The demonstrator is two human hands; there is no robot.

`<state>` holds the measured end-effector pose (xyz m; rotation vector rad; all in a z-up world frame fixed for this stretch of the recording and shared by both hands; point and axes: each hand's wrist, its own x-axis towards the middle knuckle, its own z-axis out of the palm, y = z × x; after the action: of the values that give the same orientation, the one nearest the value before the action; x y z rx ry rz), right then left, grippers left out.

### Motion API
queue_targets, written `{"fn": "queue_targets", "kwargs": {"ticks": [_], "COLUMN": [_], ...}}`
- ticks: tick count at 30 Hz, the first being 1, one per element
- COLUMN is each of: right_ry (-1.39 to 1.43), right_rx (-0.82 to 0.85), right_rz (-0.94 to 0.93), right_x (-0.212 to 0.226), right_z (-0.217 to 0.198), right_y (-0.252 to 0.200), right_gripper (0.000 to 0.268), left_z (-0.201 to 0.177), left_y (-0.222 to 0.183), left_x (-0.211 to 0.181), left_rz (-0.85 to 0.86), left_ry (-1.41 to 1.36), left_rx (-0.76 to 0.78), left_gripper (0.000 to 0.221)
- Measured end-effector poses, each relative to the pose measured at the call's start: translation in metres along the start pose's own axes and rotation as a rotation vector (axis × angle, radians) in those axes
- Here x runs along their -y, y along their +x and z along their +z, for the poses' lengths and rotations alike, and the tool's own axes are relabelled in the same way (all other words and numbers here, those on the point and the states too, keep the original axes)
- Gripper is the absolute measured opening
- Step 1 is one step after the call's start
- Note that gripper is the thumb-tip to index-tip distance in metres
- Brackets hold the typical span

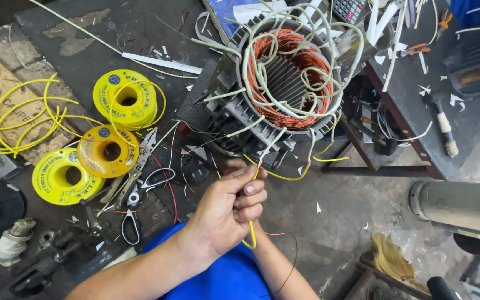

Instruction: Stripping insulation from wires and connecting them to the windings of an electric motor stator.

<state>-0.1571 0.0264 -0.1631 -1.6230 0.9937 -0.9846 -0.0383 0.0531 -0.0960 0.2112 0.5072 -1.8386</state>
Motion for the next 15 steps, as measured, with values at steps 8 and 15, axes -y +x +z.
{"fn": "queue_targets", "kwargs": {"ticks": [8,15], "right_ry": [0.625,-0.912], "right_rx": [0.106,0.724], "right_rz": [0.135,0.238], "right_x": [-0.029,0.199], "right_z": [-0.040,-0.147], "right_y": [-0.011,0.024], "right_gripper": [0.065,0.051], "left_z": [0.007,0.005], "left_y": [-0.007,-0.010], "left_x": [-0.018,-0.006], "left_rz": [0.147,0.266], "left_ry": [0.363,0.559], "left_rx": [0.035,0.079], "left_gripper": [0.019,0.016]}}
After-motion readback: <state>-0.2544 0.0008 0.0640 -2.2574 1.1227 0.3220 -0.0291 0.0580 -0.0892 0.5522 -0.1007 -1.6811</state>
